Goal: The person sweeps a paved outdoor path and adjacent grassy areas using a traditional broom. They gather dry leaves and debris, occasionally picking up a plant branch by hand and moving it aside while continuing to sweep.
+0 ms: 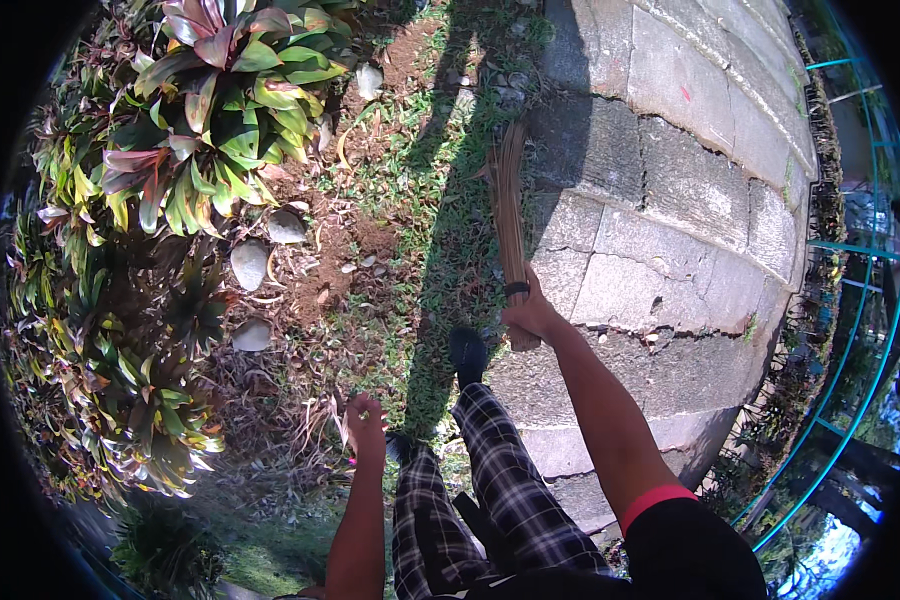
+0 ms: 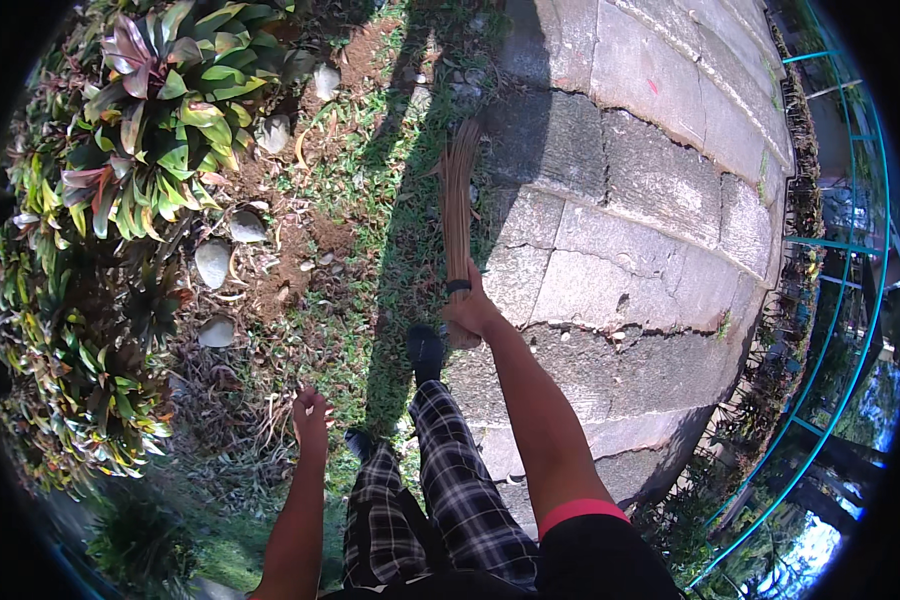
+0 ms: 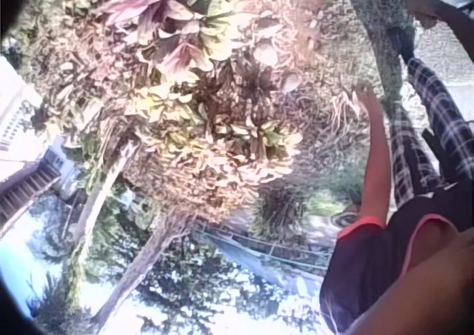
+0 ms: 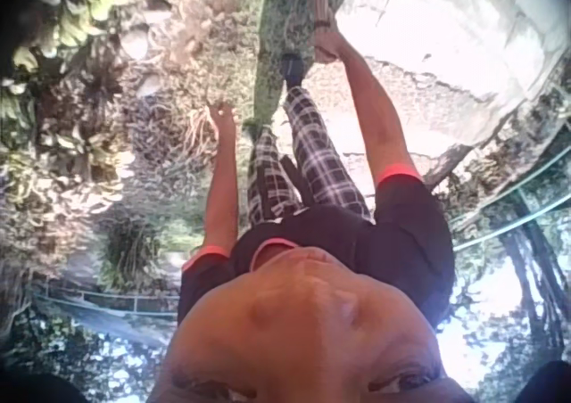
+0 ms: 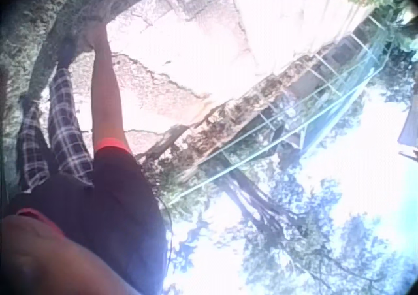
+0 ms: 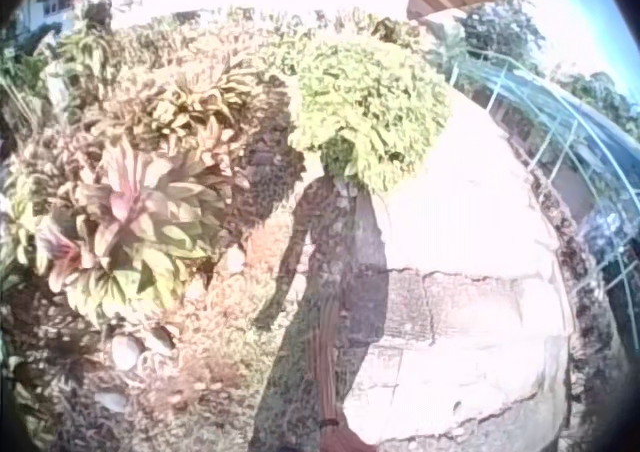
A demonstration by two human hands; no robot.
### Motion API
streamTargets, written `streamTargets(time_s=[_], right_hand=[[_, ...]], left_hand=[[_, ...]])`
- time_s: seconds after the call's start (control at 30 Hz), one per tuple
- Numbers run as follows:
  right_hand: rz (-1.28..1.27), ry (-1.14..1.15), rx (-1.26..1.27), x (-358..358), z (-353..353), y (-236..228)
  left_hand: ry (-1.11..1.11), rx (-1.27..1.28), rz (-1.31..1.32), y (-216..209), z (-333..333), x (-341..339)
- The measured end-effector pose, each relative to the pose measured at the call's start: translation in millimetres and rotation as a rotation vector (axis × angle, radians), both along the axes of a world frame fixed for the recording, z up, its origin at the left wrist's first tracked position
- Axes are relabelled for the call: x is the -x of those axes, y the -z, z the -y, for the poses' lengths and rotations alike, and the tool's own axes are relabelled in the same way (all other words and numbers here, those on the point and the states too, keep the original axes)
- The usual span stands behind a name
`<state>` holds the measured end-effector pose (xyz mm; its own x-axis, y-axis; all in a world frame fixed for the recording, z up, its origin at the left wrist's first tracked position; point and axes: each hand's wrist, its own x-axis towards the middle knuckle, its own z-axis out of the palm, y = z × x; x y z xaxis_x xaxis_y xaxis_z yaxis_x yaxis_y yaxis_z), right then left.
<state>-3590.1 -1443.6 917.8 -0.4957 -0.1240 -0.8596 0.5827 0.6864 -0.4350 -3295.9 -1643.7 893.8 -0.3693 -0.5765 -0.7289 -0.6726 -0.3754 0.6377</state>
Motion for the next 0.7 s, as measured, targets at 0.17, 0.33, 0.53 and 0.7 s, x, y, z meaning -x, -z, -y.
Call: streamTargets(time_s=[0.17, 0.33, 0.53, 0.7], right_hand=[[0.296, -0.223, 0.319, -57, -39, -15], [-0.12, -0.483, 0.385, 75, -127, -56], [-0.194, 0.109, 0.267, 229, -2, -43], [0.254, 0.19, 0.549, 100, 105, 33]], left_hand=[[-0.041, 0.029, 0.037, -7, 0, 22], [-0.039, 0.06, 0.022, -8, 3, 37], [-0.137, 0.095, 0.036, -12, -11, 43], [-0.274, 0.056, 0.136, -17, -28, 25]])
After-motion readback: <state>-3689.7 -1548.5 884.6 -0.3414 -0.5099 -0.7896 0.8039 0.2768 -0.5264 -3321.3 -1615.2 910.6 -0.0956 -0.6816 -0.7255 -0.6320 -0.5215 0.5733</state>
